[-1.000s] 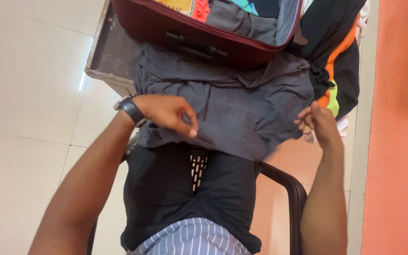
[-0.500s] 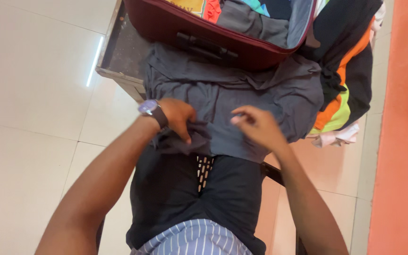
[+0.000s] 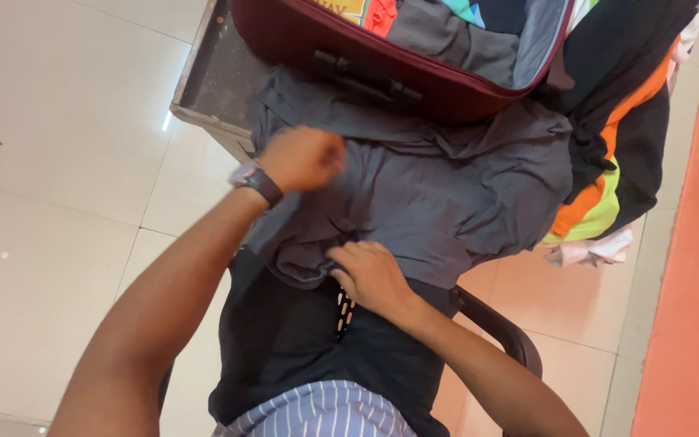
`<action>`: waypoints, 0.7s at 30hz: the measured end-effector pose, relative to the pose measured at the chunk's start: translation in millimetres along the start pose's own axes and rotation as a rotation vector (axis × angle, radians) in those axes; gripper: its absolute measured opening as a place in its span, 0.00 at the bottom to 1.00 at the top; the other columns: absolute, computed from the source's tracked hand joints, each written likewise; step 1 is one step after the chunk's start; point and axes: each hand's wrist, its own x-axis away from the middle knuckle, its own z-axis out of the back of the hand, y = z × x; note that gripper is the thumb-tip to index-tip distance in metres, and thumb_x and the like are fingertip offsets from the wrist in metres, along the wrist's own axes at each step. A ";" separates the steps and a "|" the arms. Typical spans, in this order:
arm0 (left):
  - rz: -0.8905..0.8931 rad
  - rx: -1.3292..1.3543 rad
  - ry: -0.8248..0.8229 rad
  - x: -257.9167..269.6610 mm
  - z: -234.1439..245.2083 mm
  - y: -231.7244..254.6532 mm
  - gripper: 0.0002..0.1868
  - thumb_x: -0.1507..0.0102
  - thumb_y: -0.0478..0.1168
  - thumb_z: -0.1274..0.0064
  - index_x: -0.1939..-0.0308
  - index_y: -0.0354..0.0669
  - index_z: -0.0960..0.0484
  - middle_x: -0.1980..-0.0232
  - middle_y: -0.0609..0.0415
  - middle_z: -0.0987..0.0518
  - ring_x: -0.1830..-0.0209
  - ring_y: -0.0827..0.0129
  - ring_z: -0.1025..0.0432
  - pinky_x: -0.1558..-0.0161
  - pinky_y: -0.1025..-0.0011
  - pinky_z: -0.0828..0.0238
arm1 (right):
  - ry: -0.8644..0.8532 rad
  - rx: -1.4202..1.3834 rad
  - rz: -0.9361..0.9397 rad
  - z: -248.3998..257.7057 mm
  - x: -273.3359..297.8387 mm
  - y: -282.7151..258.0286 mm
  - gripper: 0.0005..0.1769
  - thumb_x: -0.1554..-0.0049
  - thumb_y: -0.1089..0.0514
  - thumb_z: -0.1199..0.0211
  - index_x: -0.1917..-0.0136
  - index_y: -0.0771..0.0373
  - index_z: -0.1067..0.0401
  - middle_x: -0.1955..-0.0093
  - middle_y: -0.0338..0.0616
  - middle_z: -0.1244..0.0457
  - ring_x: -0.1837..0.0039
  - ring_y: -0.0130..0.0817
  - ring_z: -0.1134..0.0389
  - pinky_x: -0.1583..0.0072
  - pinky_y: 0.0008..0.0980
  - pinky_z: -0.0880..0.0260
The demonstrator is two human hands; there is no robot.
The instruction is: The person folds several shirts by hand on their lap and places them into a suitcase.
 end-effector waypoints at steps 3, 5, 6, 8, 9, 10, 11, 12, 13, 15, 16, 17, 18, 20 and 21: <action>0.204 -0.165 0.113 3.3 5.0 -29.6 0.12 0.41 0.39 0.40 0.53 0.52 0.14 0.53 0.48 0.17 0.51 0.49 0.23 0.51 0.54 0.27 | 0.091 -0.050 0.061 1.5 1.3 -2.6 0.16 0.49 0.61 0.32 0.45 0.61 0.24 0.54 0.45 0.34 0.49 0.45 0.31 0.44 0.43 0.34; 0.200 -0.223 0.159 4.9 3.2 -45.2 0.24 0.44 0.39 0.37 0.43 0.52 0.18 0.43 0.45 0.20 0.44 0.45 0.27 0.47 0.52 0.29 | 0.138 -0.114 0.121 7.0 1.5 -7.0 0.17 0.49 0.62 0.32 0.45 0.62 0.24 0.54 0.45 0.34 0.49 0.45 0.31 0.44 0.42 0.33; 0.152 -0.237 0.200 2.4 -0.5 -50.9 0.27 0.45 0.39 0.35 0.41 0.52 0.18 0.39 0.43 0.24 0.41 0.44 0.30 0.46 0.51 0.31 | 0.142 -0.136 0.152 11.7 1.2 -8.4 0.18 0.49 0.63 0.32 0.44 0.62 0.24 0.53 0.45 0.34 0.48 0.45 0.31 0.43 0.42 0.33; 0.058 -0.263 0.286 -2.4 -9.1 -60.9 0.32 0.49 0.41 0.33 0.39 0.51 0.20 0.30 0.39 0.32 0.35 0.41 0.35 0.42 0.49 0.34 | 0.163 -0.183 0.202 18.6 -0.6 -14.1 0.19 0.50 0.64 0.32 0.44 0.61 0.24 0.51 0.45 0.34 0.46 0.45 0.31 0.42 0.42 0.32; 0.033 -0.285 0.305 -3.0 -13.9 -65.0 0.32 0.49 0.41 0.33 0.39 0.51 0.19 0.30 0.38 0.32 0.34 0.41 0.36 0.43 0.48 0.36 | 0.181 -0.209 0.219 21.3 -1.1 -17.9 0.19 0.51 0.65 0.32 0.44 0.61 0.24 0.48 0.46 0.34 0.44 0.45 0.31 0.41 0.42 0.32; 0.008 -0.307 0.325 -4.1 -19.4 -68.7 0.32 0.50 0.42 0.33 0.40 0.51 0.19 0.31 0.38 0.32 0.34 0.41 0.36 0.43 0.47 0.37 | 0.198 -0.233 0.238 23.7 -1.8 -21.1 0.20 0.51 0.65 0.33 0.44 0.60 0.24 0.46 0.46 0.33 0.43 0.46 0.31 0.39 0.42 0.32; -0.016 -0.329 0.345 -4.8 -24.6 -72.6 0.32 0.50 0.42 0.33 0.41 0.51 0.18 0.31 0.37 0.32 0.34 0.40 0.37 0.44 0.45 0.38 | 0.200 -0.188 0.254 25.5 -2.4 -24.1 0.20 0.51 0.65 0.32 0.43 0.60 0.24 0.45 0.46 0.33 0.42 0.46 0.31 0.38 0.44 0.32; 0.037 -0.332 0.285 -5.2 -29.5 -76.9 0.25 0.48 0.43 0.34 0.46 0.53 0.18 0.31 0.40 0.31 0.33 0.43 0.37 0.42 0.45 0.39 | 0.205 -0.143 0.268 26.4 -2.4 -27.3 0.21 0.51 0.65 0.32 0.42 0.60 0.24 0.44 0.47 0.33 0.41 0.46 0.31 0.36 0.46 0.33; 0.089 -0.335 0.225 -5.4 -34.5 -81.1 0.19 0.46 0.44 0.34 0.51 0.54 0.17 0.31 0.44 0.30 0.31 0.46 0.37 0.41 0.45 0.39 | 0.210 -0.098 0.283 27.0 -1.9 -30.3 0.22 0.51 0.65 0.32 0.41 0.60 0.23 0.43 0.47 0.33 0.40 0.47 0.31 0.34 0.47 0.33; 0.151 -0.334 0.208 -5.9 -41.9 -90.0 0.11 0.41 0.43 0.37 0.54 0.56 0.16 0.31 0.49 0.27 0.29 0.50 0.36 0.38 0.44 0.40 | 0.240 -0.039 0.352 26.3 -0.1 -36.6 0.23 0.53 0.64 0.32 0.42 0.58 0.23 0.42 0.47 0.33 0.38 0.48 0.31 0.34 0.48 0.34; 0.159 -0.330 0.252 -8.1 -43.4 -94.6 0.10 0.38 0.42 0.38 0.53 0.57 0.17 0.31 0.51 0.26 0.28 0.51 0.36 0.36 0.43 0.40 | 0.256 -0.008 0.387 25.4 0.9 -38.7 0.23 0.53 0.63 0.32 0.42 0.58 0.23 0.41 0.47 0.33 0.37 0.48 0.31 0.34 0.49 0.34; 0.167 -0.326 0.296 -9.4 -43.4 -98.6 0.09 0.36 0.41 0.40 0.52 0.57 0.17 0.31 0.54 0.25 0.27 0.53 0.36 0.34 0.43 0.40 | 0.238 -0.033 0.403 24.2 2.2 -39.8 0.22 0.52 0.63 0.32 0.43 0.58 0.23 0.41 0.47 0.33 0.36 0.47 0.32 0.33 0.49 0.34; 0.150 -0.294 0.315 -9.6 -41.8 -102.2 0.10 0.36 0.41 0.40 0.51 0.55 0.18 0.31 0.54 0.25 0.26 0.52 0.36 0.34 0.43 0.40 | 0.221 -0.058 0.417 22.9 4.0 -40.6 0.20 0.51 0.63 0.32 0.43 0.59 0.24 0.40 0.46 0.32 0.36 0.47 0.32 0.32 0.50 0.35; 0.115 -0.231 0.351 -9.7 -36.7 -105.7 0.12 0.36 0.41 0.41 0.49 0.51 0.20 0.30 0.54 0.25 0.25 0.52 0.37 0.34 0.43 0.39 | 0.152 -0.129 0.396 18.5 7.6 -41.3 0.18 0.49 0.63 0.33 0.44 0.60 0.26 0.40 0.46 0.32 0.35 0.46 0.32 0.31 0.49 0.34; 0.094 -0.263 0.350 -9.7 -36.6 -104.1 0.18 0.40 0.42 0.39 0.46 0.49 0.20 0.32 0.51 0.26 0.28 0.49 0.37 0.36 0.39 0.41 | 0.100 -0.175 0.361 15.5 7.9 -40.9 0.17 0.49 0.63 0.34 0.44 0.61 0.26 0.40 0.47 0.32 0.35 0.46 0.32 0.31 0.48 0.34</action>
